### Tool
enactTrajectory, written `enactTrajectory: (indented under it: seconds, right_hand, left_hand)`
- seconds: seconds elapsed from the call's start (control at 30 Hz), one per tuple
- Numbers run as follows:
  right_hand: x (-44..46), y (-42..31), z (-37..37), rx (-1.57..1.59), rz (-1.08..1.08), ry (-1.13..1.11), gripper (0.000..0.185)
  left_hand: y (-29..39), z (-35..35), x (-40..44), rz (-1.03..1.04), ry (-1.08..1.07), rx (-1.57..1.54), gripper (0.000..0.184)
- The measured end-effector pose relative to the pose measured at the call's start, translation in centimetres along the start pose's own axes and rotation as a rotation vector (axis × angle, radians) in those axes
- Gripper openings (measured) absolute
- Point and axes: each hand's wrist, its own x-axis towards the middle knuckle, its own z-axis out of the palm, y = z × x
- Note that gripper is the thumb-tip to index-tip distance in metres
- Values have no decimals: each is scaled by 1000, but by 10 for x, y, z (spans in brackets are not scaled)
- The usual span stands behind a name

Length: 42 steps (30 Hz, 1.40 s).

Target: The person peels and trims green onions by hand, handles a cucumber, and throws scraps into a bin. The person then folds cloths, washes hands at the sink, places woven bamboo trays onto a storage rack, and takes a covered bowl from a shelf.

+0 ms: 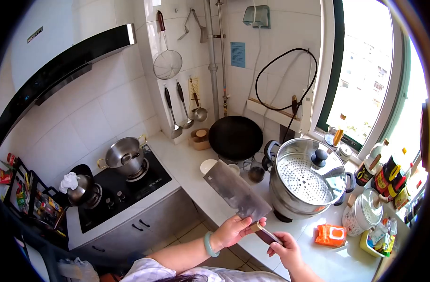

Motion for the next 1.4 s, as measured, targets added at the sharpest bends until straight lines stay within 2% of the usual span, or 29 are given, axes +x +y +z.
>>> enactTrajectory:
  seconds: [0.07,0.2,0.27,0.4,0.5,0.6,0.67,0.7,0.8,0.93,1.03,1.13,1.17,1.27,1.3,1.4]
  right_hand:
    - [11,-15,-3,-45,-86,104,25]
    - [46,-54,-13,-173,-262,206,19]
    - [73,-75,-15,-321,-446,264,15]
    - [138,-132,0,-912,-726,430,18]
    - [193,-173,18,-1005,-834,474,17]
    - [241,-206,24,-932,-942,540,14]
    - [258,-225,32,-819,-901,661,9]
    - [263,-235,32,-816,-907,662,6]
    - [258,-257,21,-858,-990,808,9]
    - [213,-277,-9,-921,-1093,983,16]
    - [167,-286,-27,-974,-1090,1094,19]
    - [137,-293,-25,-931,-1145,1347,21]
    - [132,-293,-21,-949,-1155,1377,21]
    - [121,-294,-14,-959,-1207,1480,22]
    - [112,-294,-18,-971,-1172,1461,21]
    - [109,-291,-18,-1101,-1154,1404,21]
  left_hand:
    - [15,1,18,-47,-41,90,35]
    - [27,-38,57,-159,-61,247,38]
    - [65,-47,75,-207,-94,382,42]
    - [112,-107,120,-148,92,418,35]
    - [134,-151,179,30,233,495,34]
    - [153,-171,251,239,306,539,42]
    - [159,-193,312,399,290,656,49]
    - [164,-197,339,404,291,683,51]
    - [187,-189,395,461,361,807,61]
    - [221,-161,439,885,407,1011,59]
    - [245,-134,456,736,372,908,53]
    - [245,-126,466,613,276,867,43]
    - [244,-121,463,577,264,958,37]
    - [210,-128,475,711,171,1135,33]
    - [205,-127,472,681,101,1220,31]
    - [172,-133,484,835,153,1290,30]
